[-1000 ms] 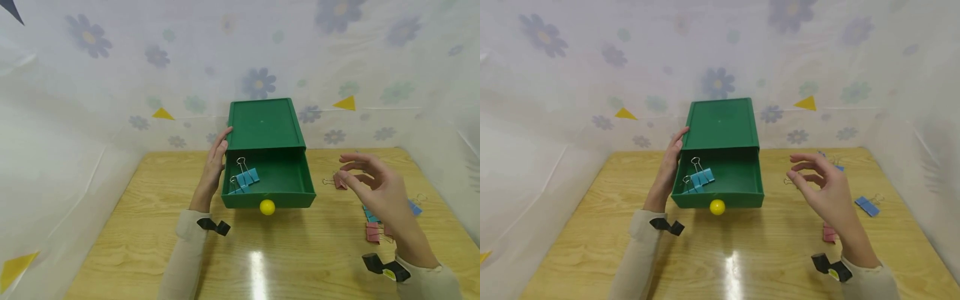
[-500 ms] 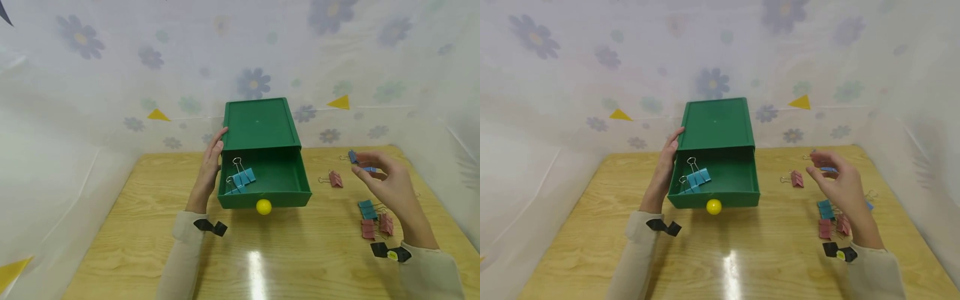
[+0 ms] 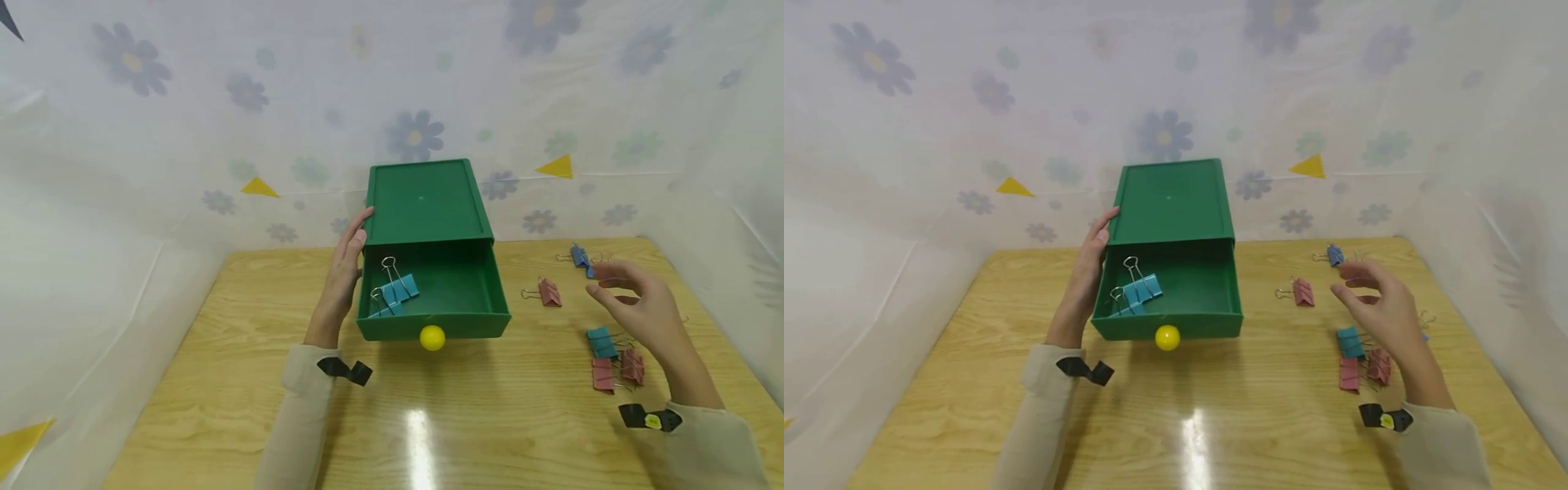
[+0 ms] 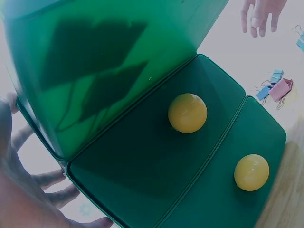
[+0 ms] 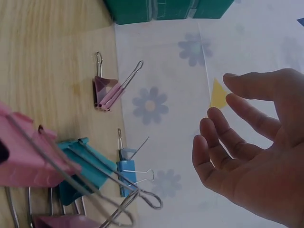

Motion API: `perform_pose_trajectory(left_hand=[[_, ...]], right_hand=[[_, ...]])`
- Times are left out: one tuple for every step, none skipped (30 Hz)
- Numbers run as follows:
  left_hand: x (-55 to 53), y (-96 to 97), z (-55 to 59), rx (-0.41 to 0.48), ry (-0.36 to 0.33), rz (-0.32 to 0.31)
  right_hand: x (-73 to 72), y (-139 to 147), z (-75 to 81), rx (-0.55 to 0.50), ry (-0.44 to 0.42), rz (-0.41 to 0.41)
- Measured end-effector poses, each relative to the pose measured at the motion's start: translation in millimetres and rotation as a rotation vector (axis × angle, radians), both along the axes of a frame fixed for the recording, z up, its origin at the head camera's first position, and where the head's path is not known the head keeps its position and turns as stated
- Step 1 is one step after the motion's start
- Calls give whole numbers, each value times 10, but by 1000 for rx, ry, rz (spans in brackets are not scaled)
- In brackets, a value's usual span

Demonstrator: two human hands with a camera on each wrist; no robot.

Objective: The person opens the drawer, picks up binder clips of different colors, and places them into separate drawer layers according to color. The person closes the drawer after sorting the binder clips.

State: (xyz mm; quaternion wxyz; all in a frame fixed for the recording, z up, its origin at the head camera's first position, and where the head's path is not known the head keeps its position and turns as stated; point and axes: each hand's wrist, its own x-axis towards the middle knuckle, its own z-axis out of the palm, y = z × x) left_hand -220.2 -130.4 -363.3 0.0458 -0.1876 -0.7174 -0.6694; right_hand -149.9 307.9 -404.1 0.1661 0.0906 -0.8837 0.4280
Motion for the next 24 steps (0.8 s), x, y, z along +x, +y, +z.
perform_pose_trajectory(left_hand=[[1,2,4,0,3,-1],[3,2,8,0,5,-3],[29,5,36,-3,7,-5],[31,6,39,-2,8,-7],[34,6,42,-2,8,-6],[35,6,41,-1,8,-7],[37,6,41,0,9,-8],[39,6,40,0,8,-9],[40,7,38,-1,6,-9],[42,8,37,-1,7,-9],[42,8,36,-1,6,-8],[41,8,35,-2,7,-8],[41,8,36,-2,9,-7],[41,8,38,-3,11,-7],[39,9,39,-2,12,-7],[37,9,39,0,14,-7],[35,8,38,1,16,-7],[33,8,38,2,17,-6],[31,8,38,3,18,-7],[31,8,36,4,18,-6],[31,8,34,4,17,-6],[32,7,31,5,18,-8],[32,8,28,6,16,-9],[33,9,25,5,15,-10]], right_hand=[[11,23,-22,5,-8,5],[2,69,-74,9,-23,6],[9,93,-98,19,-35,5],[17,115,-119,32,-49,2],[26,136,-138,45,-64,-1],[36,153,-154,57,-82,-4],[48,168,-168,71,-99,-5],[59,184,-181,83,-115,-5],[70,197,-194,101,-128,-3],[81,211,-206,116,-141,0],[92,224,-218,130,-153,5],[101,240,-232,148,-158,14],[112,255,-245,164,-164,24],[122,270,-259,177,-170,34],[133,281,-271,186,-182,36],[145,295,-284,191,-195,37],[156,308,-298,197,-205,46],[167,321,-311,204,-214,54],[179,330,-323,207,-225,60],[189,338,-334,213,-230,67],[199,346,-344,217,-234,75],[210,355,-355,225,-231,90],[219,364,-366,236,-226,105],[228,372,-376,240,-226,115]])
